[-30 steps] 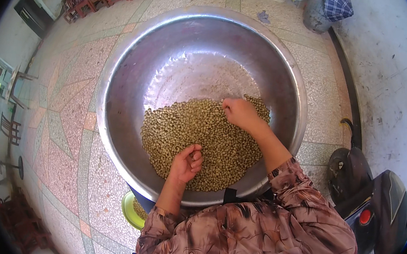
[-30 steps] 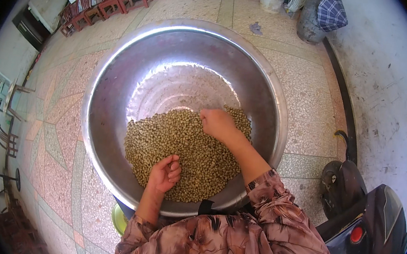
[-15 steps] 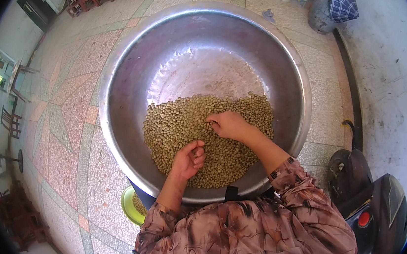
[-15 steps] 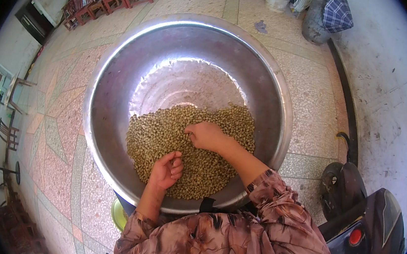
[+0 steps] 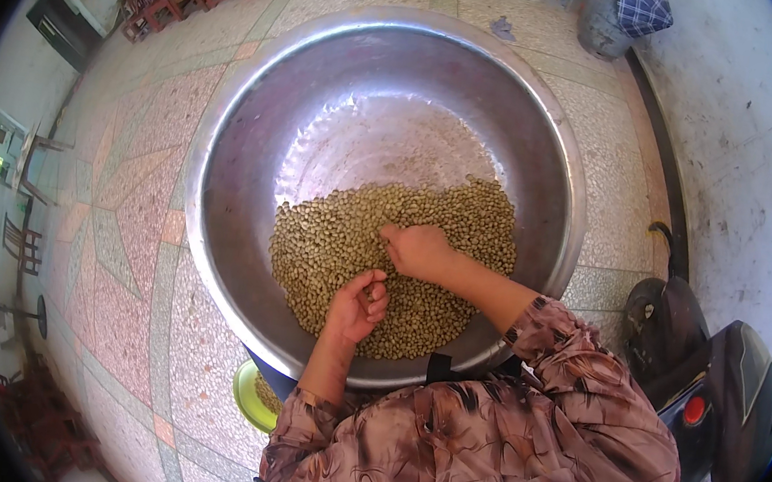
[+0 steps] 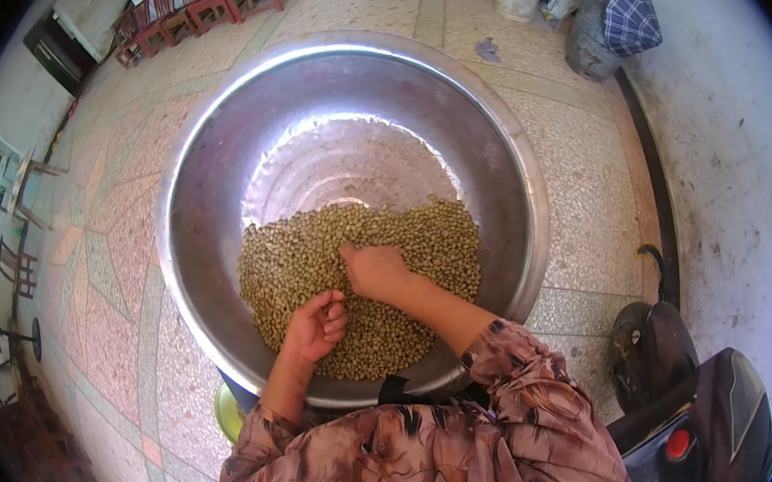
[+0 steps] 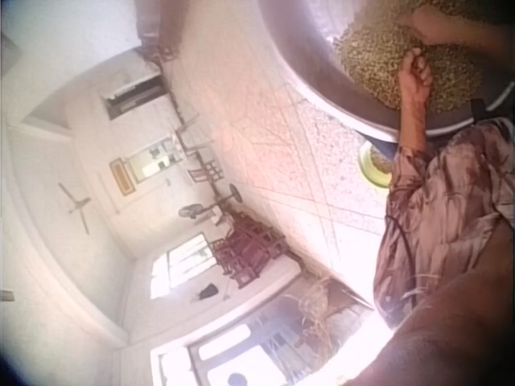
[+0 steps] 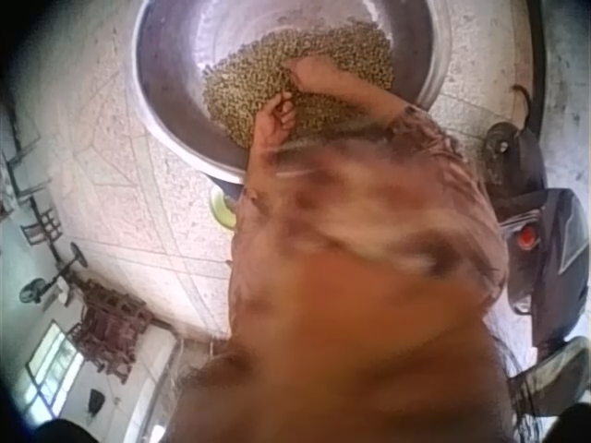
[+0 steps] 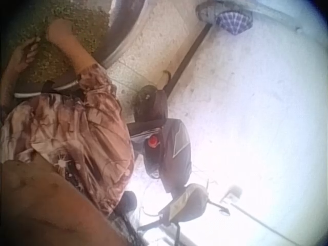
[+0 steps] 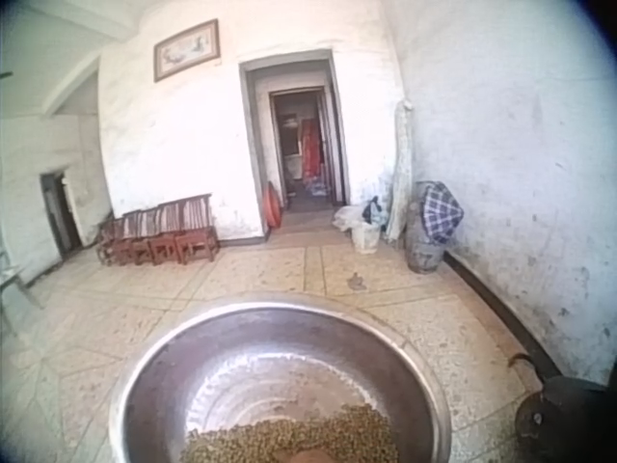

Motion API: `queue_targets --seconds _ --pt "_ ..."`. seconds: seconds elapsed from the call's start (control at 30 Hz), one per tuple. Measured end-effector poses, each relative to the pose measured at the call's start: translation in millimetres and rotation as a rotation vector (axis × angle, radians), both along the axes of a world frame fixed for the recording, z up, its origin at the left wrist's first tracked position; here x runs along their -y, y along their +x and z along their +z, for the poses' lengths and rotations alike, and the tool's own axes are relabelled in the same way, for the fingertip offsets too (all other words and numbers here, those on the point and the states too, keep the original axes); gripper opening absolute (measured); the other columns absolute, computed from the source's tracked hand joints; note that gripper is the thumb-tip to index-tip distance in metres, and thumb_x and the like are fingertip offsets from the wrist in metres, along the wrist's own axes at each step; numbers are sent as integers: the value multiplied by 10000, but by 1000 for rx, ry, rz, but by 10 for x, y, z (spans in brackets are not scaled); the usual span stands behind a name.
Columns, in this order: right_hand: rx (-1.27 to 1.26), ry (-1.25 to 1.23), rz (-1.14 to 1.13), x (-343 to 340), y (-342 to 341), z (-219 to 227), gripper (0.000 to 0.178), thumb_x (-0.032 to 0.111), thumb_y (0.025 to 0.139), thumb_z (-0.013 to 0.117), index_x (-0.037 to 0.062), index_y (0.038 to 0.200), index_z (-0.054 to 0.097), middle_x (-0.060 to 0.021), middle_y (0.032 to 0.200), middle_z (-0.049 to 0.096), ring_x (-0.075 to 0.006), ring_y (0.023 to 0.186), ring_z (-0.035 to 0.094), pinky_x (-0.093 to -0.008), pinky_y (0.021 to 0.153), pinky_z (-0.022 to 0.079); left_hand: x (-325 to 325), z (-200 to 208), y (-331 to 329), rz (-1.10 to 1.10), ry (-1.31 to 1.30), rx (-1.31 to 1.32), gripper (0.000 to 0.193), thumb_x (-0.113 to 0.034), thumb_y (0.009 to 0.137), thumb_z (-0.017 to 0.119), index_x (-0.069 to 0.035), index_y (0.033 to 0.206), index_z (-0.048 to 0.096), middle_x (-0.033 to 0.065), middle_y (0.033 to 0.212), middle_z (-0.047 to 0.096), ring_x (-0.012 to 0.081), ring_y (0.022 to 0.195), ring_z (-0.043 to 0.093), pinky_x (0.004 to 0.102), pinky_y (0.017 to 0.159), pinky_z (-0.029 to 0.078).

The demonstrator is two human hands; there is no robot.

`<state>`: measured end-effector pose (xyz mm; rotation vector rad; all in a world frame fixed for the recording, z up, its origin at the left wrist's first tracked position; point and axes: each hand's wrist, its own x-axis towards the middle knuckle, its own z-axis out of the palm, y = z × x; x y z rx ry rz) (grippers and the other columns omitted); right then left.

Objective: Manually sort dried coffee beans or seeds by hand from a large metal basin into a smaller green bowl.

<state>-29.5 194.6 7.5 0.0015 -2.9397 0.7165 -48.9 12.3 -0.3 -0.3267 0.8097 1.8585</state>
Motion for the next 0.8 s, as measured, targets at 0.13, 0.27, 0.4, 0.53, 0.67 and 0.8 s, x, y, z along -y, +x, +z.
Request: queue_targets --seconds 0.13,0.27,0.4,0.53,0.67,0.8 --pt "40 -84 31 66 28 94 159 201 790 523 81 893 524 -165 632 597 -361 603 603 -475 540 468 13 -18 -2 -20 -3 8 195 -234 896 476 -56 921 550 18 643 471 114 488 387 215 381 281" --pt "-56 -311 255 126 97 225 126 230 789 539 123 854 560 -135 638 596 -342 607 598 -444 548 469 27 -66 -10 13 23 67 185 -251 900 458 -72 895 507 37 665 477 131 508 405 228 384 291" --pt "-94 -384 267 25 58 188 117 234 785 550 129 817 594 -111 657 604 -315 608 599 -412 547 474 -15 -7 -13 -15 16 61 185 -248 901 465 -70 898 515 36 673 479 131 508 405 219 382 290" --pt "-184 -322 73 -186 -38 207 148 232 780 525 97 768 586 -148 666 602 -349 637 594 -463 581 464 23 -60 -13 -46 8 58 177 -236 895 489 -67 913 537 30 667 470 122 503 399 216 380 289" --pt "-86 -71 -239 -607 -51 243 122 174 774 514 112 796 616 -144 708 612 -346 684 597 -459 615 466 16 -42 2 -46 15 19 173 -220 896 498 -66 948 557 8 643 451 105 488 382 210 379 285" --pt "-57 -59 -259 -672 -55 284 121 147 761 519 115 780 634 -132 734 618 -337 714 597 -442 633 470 27 -64 -3 -41 1 8 181 -210 901 490 -67 989 557 -6 631 444 99 479 372 207 378 281"
